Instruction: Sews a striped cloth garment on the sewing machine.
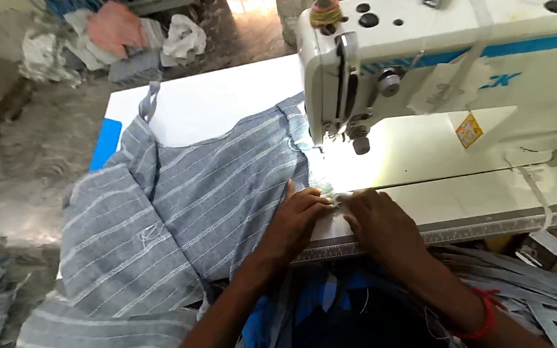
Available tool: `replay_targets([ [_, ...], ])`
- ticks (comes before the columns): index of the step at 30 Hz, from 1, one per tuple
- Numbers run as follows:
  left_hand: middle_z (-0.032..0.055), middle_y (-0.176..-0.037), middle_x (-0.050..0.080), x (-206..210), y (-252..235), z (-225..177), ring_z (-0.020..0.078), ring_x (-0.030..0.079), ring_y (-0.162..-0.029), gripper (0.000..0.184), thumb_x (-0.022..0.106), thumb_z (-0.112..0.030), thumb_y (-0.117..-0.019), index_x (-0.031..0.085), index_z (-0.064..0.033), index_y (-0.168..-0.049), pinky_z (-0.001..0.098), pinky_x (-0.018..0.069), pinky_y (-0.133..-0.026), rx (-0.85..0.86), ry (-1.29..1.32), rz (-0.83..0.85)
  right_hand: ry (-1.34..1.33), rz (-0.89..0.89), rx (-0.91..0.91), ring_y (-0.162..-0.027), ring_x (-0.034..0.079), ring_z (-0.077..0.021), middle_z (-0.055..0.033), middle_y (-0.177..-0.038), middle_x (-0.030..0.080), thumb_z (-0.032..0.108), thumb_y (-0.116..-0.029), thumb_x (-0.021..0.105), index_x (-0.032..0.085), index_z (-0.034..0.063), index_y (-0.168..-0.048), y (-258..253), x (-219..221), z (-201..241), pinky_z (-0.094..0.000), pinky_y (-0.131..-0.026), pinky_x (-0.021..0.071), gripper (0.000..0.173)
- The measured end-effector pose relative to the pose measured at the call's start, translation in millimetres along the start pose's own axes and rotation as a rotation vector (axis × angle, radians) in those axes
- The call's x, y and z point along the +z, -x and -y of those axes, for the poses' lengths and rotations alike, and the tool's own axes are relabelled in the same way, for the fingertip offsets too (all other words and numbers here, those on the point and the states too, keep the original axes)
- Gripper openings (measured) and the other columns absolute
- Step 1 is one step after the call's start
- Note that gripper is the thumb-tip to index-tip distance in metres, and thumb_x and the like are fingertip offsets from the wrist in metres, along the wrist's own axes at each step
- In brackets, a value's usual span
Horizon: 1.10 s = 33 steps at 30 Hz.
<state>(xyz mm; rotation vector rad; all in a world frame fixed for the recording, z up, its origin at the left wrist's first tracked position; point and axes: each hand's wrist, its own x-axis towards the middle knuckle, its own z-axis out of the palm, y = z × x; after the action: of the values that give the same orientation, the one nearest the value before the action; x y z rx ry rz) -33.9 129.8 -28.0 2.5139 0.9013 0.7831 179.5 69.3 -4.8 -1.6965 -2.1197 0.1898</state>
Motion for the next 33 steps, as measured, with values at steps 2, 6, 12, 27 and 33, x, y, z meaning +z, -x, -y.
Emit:
replay_targets([
  [2,0.0015,-0.124,0.072,-2,-6,5,0.0216,0.057,-0.133,0.026,0.055,-0.005,-0.1012,0.076,-0.0124,-0.114,0.0639,0.0243,-0.123,-0.011,0.008,0.019,0.016,-0.049,-0.051,-0.105,0.062,-0.0362,-0.0139,-0.119,0.064,0.01,-0.095,0.065,0.072,0.0186,-0.125,2,16,-6,-0.0522,-0.082,0.0522,0.032],
  [6,0.0032,-0.123,0.071,-5,-31,29,0.0236,0.058,-0.132,0.023,0.055,-0.007,-0.1011,0.075,-0.0126,-0.112,0.0663,0.025,-0.121,0.016,-0.011,0.002,0.023,-0.044,-0.05,-0.099,0.061,-0.0348,-0.0121,-0.112,0.064,0.007,-0.0943,0.063,0.072,0.0193,-0.119,-28,20,-15,-0.052,-0.082,0.0494,0.03],
  [12,0.0054,-0.123,0.071,-6,-60,55,0.0239,0.06,-0.13,0.019,0.059,-0.008,-0.1003,0.075,-0.0101,-0.111,0.0653,0.0299,-0.118,-0.004,-0.075,-0.044,0.006,-0.056,-0.143,-0.101,0.062,-0.0435,-0.0225,-0.112,0.065,0.009,-0.0956,0.061,0.073,0.0125,-0.119,-69,20,-37,-0.0583,-0.084,0.0497,0.027],
  [27,0.0182,-0.135,0.065,-3,-84,53,0.0364,0.065,-0.115,0.027,0.058,-0.005,-0.0986,0.07,0.0004,-0.122,0.0484,0.0534,-0.095,-0.117,-0.285,-0.157,0.202,0.044,0.516,-0.096,0.065,-0.0589,-0.0383,-0.114,0.062,0.028,-0.1071,0.053,0.052,-0.0105,-0.131,-77,-52,-106,-0.0727,-0.072,0.0499,0.046],
  [33,0.0208,-0.095,0.068,-4,-95,39,0.0382,0.067,-0.098,0.019,0.066,-0.014,-0.0924,0.071,0.0036,-0.098,0.0499,0.0558,-0.084,-0.157,-0.357,-0.014,0.194,-0.074,0.511,-0.094,0.067,-0.0537,-0.0334,-0.115,0.065,0.026,-0.1064,0.051,0.063,-0.006,-0.121,-95,-35,-113,-0.0691,-0.071,0.0513,0.038],
])
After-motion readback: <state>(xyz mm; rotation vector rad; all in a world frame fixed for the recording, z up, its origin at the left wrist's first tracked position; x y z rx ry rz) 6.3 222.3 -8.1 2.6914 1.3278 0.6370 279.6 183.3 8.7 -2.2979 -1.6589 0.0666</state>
